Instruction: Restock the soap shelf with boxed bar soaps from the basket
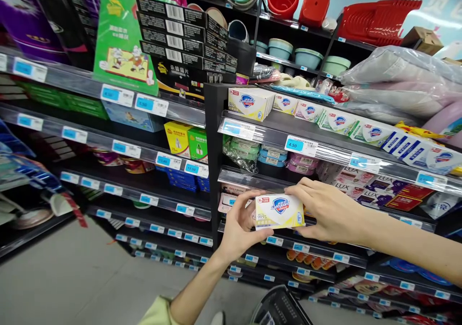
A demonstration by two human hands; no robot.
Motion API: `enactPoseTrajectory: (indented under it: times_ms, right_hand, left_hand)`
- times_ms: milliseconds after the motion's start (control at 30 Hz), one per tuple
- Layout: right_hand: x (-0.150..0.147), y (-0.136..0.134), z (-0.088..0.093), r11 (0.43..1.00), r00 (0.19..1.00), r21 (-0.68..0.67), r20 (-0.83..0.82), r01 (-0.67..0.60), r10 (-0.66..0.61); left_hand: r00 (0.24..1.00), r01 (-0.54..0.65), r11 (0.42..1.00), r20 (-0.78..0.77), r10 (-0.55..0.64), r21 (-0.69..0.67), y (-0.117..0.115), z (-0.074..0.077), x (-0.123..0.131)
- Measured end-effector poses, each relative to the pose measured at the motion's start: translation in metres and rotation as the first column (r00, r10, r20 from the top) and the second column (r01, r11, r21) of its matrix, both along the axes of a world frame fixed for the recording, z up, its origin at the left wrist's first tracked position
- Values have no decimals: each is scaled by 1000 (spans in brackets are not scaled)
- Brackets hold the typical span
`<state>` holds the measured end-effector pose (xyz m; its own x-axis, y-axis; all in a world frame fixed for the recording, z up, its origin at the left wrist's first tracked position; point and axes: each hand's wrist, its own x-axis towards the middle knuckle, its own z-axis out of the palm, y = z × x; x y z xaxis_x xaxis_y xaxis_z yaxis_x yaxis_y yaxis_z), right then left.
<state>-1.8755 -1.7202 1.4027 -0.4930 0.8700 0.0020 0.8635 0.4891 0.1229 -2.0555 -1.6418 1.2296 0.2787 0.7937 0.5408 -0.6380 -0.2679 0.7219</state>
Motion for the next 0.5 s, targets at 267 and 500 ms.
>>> enactPoseTrajectory:
  times_ms: [267, 500]
  right_hand:
    - [10, 18, 5, 708, 623, -691, -493, 143, -607]
    - [20, 24, -12, 363, 336, -927, -372, -91, -865]
  left_hand:
    - [879, 462, 865, -27, -475, -197, -3, 6, -20]
    - [735, 643, 669, 58, -675, -374, -2, 13, -29]
